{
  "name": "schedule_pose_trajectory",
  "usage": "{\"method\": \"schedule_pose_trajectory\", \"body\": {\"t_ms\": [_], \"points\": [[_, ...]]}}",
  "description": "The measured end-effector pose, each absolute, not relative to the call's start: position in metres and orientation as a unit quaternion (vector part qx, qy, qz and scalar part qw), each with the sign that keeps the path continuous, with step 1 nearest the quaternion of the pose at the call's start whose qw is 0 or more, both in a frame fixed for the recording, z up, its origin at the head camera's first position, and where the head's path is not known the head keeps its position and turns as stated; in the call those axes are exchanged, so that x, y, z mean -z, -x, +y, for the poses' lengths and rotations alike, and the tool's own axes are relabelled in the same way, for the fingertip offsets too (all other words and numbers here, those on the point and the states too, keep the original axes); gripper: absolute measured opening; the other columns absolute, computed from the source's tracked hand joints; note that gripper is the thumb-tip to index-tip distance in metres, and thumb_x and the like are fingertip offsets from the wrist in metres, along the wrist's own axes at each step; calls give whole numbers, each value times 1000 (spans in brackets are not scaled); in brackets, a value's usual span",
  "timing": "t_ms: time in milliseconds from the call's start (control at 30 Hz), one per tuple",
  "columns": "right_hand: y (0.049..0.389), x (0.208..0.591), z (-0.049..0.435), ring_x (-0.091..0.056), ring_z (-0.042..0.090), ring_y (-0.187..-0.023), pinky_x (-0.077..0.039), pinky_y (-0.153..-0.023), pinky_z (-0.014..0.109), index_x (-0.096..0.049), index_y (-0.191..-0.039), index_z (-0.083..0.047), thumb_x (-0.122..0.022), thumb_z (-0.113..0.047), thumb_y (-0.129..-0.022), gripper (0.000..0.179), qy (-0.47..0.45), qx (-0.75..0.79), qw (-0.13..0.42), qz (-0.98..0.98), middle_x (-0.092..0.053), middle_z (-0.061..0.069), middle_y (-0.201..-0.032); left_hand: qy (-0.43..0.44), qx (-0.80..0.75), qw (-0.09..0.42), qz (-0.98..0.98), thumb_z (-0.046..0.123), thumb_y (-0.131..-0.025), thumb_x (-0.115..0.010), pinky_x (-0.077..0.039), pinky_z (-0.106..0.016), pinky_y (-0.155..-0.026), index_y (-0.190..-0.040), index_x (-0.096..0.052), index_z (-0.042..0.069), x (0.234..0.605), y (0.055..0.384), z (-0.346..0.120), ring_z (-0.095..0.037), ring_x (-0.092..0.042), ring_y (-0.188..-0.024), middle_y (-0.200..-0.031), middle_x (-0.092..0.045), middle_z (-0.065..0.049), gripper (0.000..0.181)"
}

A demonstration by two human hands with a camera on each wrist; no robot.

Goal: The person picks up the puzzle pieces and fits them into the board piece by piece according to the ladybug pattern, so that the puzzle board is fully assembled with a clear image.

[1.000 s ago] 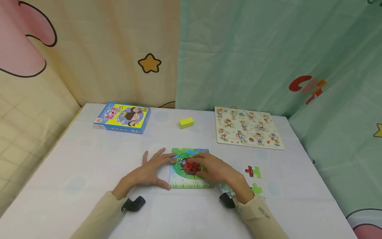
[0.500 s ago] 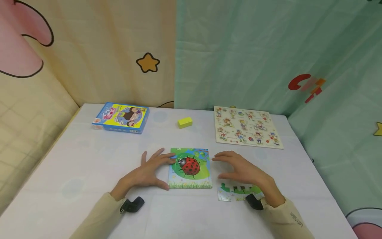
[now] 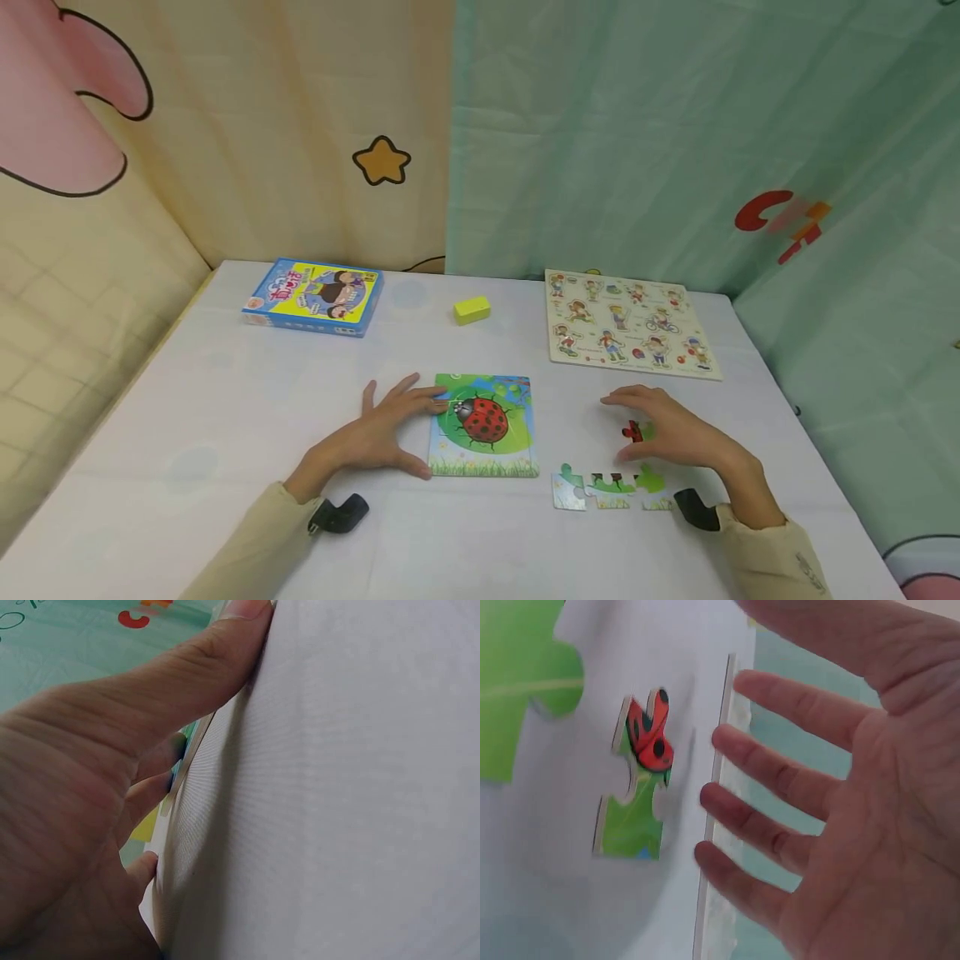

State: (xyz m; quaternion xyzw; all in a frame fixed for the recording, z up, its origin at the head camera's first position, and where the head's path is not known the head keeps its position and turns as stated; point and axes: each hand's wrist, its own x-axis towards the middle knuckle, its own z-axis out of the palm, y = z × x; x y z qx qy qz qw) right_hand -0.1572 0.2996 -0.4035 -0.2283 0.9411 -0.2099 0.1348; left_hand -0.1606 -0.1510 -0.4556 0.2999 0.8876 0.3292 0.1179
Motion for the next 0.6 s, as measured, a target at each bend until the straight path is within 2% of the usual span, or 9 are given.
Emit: {"method": "schedule_pose_trajectory", "body": {"t_ms": [133, 267, 467, 600], "points": [[159, 406, 311, -45, 41, -127, -42, -101, 61, -59, -137, -9, -87, -43, -74, 77, 209, 214, 155, 941, -52, 17, -139, -299, -326, 116, 889, 45, -66, -91, 14, -78, -107, -140, -57, 21, 455, 160, -150, -39, -9, -155, -161, -38, 1, 85], [160, 407, 317, -50, 37, -119, -45, -95, 53, -59, -136, -11, -87, -40, -74, 75, 193, 230, 166, 939, -52, 15, -133, -297, -327, 116, 890, 45, -66, -92, 14, -78, -108, -139, -58, 21, 454, 160, -149, -39, -8, -155, -161, -38, 0, 84], [162, 414, 322, -50, 28, -111, -46, -90, 42, -59, -133, -12, -88, -32, -74, 69, 180, 253, 158, 937, -53, 9, -123, -296, -326, 119, 890, 45, -66, -91, 14, -78, -108, -139, -58, 21, 454, 159, -149, -39, -8, -155, -161, -38, 1, 84], [163, 417, 323, -50, 23, -107, -46, -88, 37, -62, -124, -13, -88, -32, -74, 60, 183, 254, 150, 938, -56, 4, -119, -293, -325, 122, 891, 45, -66, -91, 14, -77, -109, -140, -58, 22, 454, 159, -149, -39, -8, -155, -161, -37, 1, 85]]}}
